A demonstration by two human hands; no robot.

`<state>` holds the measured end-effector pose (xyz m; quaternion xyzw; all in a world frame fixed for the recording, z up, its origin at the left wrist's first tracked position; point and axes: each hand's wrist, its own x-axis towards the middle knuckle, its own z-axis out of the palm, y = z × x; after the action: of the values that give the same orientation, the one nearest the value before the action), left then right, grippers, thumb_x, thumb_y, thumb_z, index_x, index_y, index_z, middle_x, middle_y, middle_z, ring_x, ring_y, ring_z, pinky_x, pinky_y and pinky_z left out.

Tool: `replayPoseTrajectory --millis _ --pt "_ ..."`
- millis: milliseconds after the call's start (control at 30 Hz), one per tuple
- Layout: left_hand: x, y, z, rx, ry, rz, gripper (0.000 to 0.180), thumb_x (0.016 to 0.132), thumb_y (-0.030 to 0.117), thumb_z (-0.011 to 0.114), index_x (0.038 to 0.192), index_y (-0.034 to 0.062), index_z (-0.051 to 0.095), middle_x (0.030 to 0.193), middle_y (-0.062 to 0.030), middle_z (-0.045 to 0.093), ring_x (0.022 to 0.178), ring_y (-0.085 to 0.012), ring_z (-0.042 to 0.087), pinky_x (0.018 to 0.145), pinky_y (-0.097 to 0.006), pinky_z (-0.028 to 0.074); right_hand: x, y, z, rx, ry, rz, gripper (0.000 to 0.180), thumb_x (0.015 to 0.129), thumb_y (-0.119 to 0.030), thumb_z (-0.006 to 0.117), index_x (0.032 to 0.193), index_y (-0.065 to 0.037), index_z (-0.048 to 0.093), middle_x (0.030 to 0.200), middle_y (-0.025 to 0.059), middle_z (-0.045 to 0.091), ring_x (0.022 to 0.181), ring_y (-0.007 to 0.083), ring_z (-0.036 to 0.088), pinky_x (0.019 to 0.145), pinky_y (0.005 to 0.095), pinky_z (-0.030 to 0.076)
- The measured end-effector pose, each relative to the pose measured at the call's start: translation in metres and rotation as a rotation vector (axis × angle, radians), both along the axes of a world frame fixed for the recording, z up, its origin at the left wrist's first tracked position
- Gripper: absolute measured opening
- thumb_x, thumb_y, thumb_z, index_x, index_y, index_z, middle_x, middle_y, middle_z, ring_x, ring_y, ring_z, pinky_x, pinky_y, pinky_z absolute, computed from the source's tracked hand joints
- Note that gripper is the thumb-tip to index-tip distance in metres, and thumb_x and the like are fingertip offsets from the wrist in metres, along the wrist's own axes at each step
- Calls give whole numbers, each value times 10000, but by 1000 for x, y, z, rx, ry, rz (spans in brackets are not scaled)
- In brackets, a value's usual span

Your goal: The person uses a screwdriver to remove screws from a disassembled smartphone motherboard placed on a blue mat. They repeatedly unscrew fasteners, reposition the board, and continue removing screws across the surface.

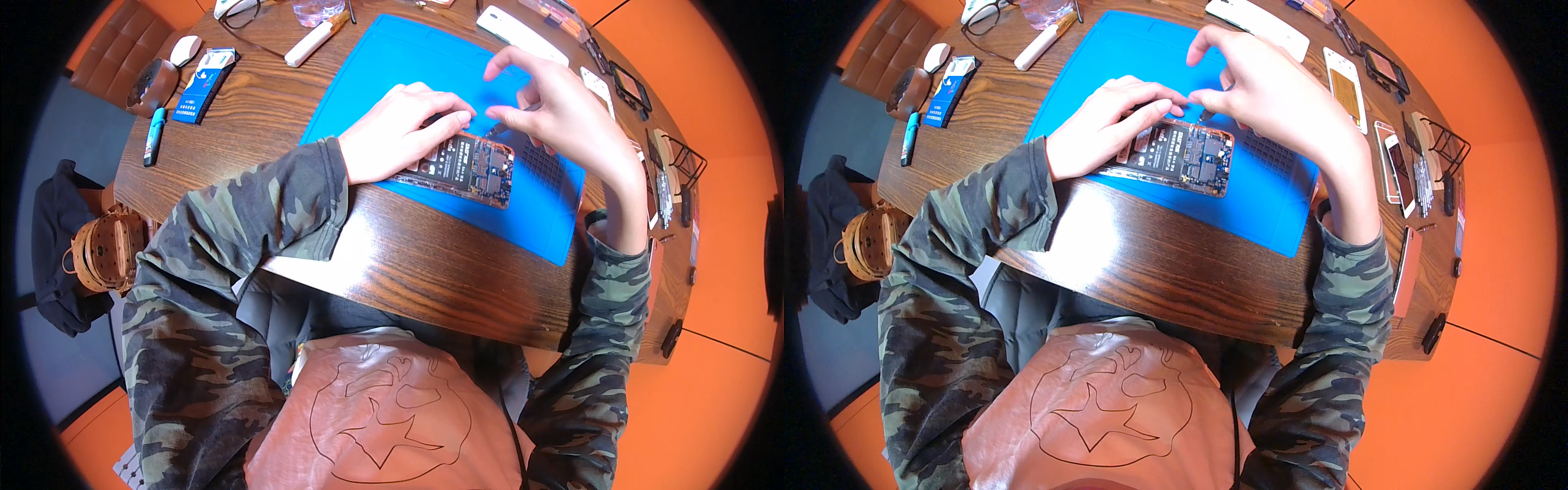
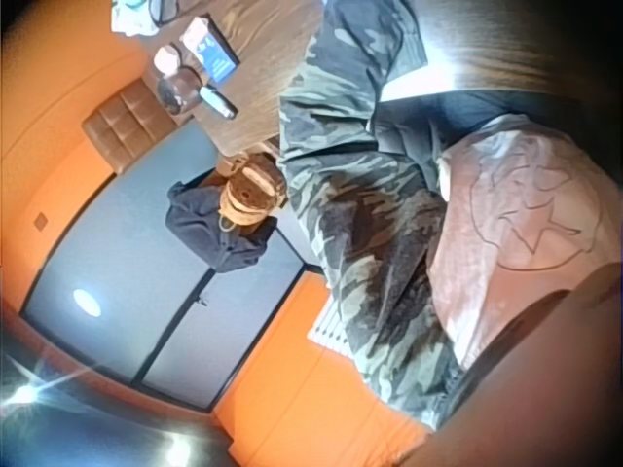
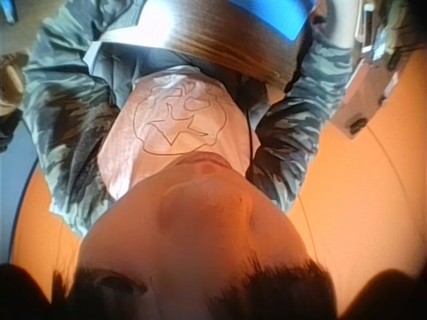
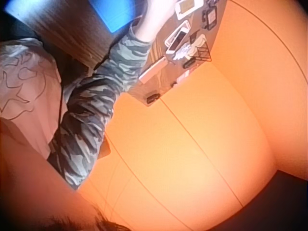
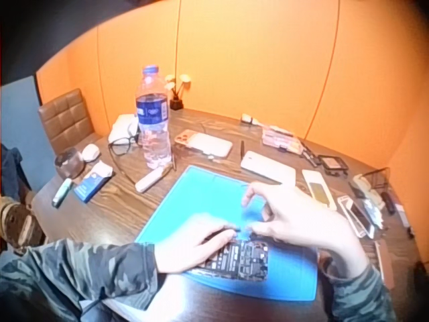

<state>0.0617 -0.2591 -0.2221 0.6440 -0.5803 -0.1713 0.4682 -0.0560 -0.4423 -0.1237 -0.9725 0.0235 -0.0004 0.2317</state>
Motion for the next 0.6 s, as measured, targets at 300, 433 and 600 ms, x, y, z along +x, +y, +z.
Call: replayPoseTrajectory --millis 300,433,600 --pt "0 0 -1 -27 -13 1 297 1046 250 496 1149 29 666 710 -41 553 469 -75 512 443 -222 439 1 3 12 -7 241 -113 374 818 -241 742 1097 -49 584 732 68 545 698 163 574 629 326 470" --pt "0 1 -1 1 8 2 292 1044 253 502 1156 38 664 748 -44 563 492 -76 511 450 -229 433 0 5 2 -101 -71 42 298 865 -271 714 1038 -48 617 697 57 563 649 168 582 594 335 471" --pt "1 0 1 -85 -211 24 265 1040 231 503 1172 62 659 813 -51 570 575 -84 512 544 -242 460 2 4 4 -59 25 94 286 844 -164 719 1069 -45 589 657 37 531 631 157 545 586 309 440"
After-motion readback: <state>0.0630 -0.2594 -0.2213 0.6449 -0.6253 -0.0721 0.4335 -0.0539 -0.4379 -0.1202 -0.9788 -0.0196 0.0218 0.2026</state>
